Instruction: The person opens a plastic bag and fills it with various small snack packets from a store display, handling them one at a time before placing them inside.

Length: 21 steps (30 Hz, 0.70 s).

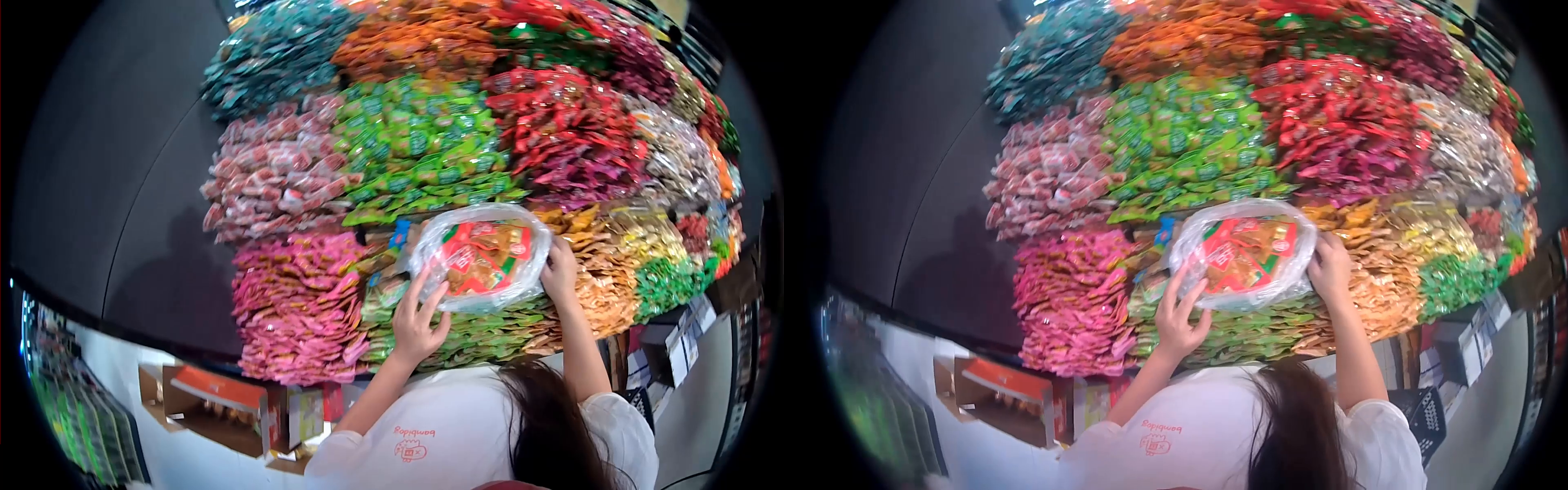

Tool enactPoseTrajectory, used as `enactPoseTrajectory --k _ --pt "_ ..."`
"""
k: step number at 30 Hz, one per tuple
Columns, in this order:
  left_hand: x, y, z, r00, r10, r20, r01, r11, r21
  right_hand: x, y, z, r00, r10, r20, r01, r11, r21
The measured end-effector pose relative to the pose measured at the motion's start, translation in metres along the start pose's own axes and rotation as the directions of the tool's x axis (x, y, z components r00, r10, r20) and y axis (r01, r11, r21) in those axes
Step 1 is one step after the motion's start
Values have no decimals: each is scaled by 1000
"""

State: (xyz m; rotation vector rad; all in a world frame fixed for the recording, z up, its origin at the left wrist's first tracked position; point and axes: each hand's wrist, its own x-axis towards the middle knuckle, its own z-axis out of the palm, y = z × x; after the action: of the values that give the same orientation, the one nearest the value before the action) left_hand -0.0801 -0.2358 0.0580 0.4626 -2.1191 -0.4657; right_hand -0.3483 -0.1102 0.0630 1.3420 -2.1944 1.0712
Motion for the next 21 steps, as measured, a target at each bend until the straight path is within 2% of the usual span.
enactPoseTrajectory --k 4,7,12,21 --pt "-1 -1 2 999 34 6 -34 999 -23 1 2 -1 1000 9 27 -9 1000 13" --pt "-1 0 2 1000 27 -9 -27 1000 -4 2 -3 -3 999 -16 -39 17 1000 24" --pt "-1 1 2 999 45 1 -45 999 4 1 -1 -4 998 -17 -55 18 1000 14" --pt "-1 4 1 999 35 13 -34 999 -28 -1 -2 -5 1000 0 -25 1 999 32"
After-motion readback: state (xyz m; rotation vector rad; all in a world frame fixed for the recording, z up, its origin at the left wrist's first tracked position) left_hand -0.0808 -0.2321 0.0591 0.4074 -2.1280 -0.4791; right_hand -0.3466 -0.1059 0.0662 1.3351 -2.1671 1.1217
